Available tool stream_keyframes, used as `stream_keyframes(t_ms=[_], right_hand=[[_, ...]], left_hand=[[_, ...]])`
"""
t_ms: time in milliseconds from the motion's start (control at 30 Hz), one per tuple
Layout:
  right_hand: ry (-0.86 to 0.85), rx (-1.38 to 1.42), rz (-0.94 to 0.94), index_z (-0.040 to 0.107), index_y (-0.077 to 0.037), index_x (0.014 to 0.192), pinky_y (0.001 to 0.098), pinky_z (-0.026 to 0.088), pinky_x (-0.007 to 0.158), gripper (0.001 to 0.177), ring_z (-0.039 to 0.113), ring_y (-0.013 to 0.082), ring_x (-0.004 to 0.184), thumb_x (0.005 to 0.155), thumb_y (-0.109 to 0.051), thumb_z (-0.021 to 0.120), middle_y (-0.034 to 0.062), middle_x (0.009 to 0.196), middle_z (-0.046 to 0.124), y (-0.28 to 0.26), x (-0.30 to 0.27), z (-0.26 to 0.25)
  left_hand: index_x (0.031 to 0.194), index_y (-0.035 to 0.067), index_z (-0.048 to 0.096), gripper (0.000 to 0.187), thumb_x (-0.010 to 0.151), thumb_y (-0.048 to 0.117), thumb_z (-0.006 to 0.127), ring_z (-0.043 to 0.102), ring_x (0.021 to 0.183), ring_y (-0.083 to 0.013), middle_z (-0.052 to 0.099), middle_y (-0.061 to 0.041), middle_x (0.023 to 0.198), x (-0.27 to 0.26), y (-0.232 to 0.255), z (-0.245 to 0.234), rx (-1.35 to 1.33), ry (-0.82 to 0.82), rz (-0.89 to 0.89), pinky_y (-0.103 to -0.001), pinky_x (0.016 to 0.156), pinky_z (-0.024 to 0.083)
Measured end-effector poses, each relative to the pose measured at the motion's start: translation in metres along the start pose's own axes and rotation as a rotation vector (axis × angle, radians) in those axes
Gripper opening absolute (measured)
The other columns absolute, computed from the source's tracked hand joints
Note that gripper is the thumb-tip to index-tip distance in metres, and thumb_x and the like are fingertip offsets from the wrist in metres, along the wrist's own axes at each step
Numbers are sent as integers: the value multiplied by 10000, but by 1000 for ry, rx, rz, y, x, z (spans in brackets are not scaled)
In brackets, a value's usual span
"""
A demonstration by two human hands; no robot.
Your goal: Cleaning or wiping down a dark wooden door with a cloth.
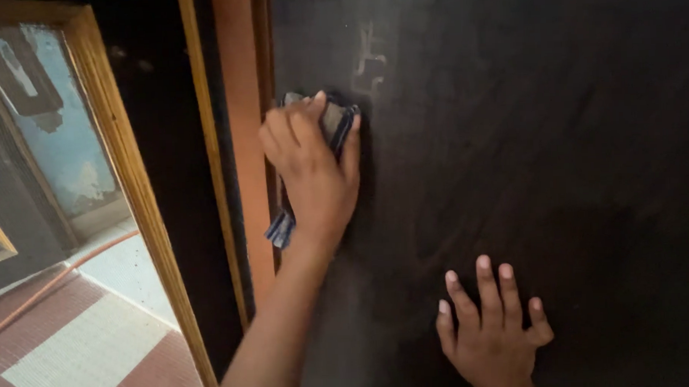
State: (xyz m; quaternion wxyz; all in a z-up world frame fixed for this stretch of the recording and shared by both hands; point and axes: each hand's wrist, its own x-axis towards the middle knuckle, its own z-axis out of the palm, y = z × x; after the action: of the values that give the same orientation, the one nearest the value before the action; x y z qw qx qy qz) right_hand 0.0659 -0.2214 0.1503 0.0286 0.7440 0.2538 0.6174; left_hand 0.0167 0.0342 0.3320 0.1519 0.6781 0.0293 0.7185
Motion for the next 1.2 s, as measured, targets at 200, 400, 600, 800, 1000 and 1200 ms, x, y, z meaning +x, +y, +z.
stream_keyframes(t_ms=[200,400,600,800,1000,1200], right_hand=[[-7,2,-1,627,-224,1427,528,108,1189,441,384,301,1502,1050,-432,528,136,1570,529,-2,0,-5],[28,-5,-10,598,-212,1472,524,104,1194,487,401,301,1490,1040,-424,521,133,1589,499,-1,4,-4],[20,156,51,582,-163,1305,519,135,1178,385,434,307,1448,967,-340,630,149,1532,495,-1,4,-9],[134,346,59,538,-183,1196,481,201,1218,258,467,263,1405,975,-268,641,102,1413,525,0,1,-14],[83,619,63,517,-168,1197,498,204,1218,264,510,252,1377,959,-274,562,85,1386,556,5,-1,-24],[41,804,280,517,-68,1311,488,375,1113,429,444,387,1327,923,-211,632,220,1416,429,36,-20,-44]], left_hand=[[1354,-32,496,574,888,154,775,492,1219,-422,553,-241,1328,-145,-34,-9,-8,-16,10,-537,1048,362],[1322,-11,548,479,935,136,790,479,1212,-397,554,-206,1269,-113,-13,9,49,67,-84,-540,1057,344],[1283,24,586,512,887,197,860,477,1259,-414,539,-212,1333,1,94,13,-124,-60,23,-539,1040,375],[1237,6,604,534,755,110,809,422,1256,-431,515,-226,1340,-169,65,5,-224,-163,-122,-546,1063,369],[1323,-61,466,435,1011,201,617,359,1323,-340,382,-217,1358,-173,112,4,-466,-168,-679,-467,1130,254],[1345,13,442,474,1015,353,453,323,1287,-278,345,-122,1384,-144,175,0,-1090,-355,-889,-426,1114,266]])
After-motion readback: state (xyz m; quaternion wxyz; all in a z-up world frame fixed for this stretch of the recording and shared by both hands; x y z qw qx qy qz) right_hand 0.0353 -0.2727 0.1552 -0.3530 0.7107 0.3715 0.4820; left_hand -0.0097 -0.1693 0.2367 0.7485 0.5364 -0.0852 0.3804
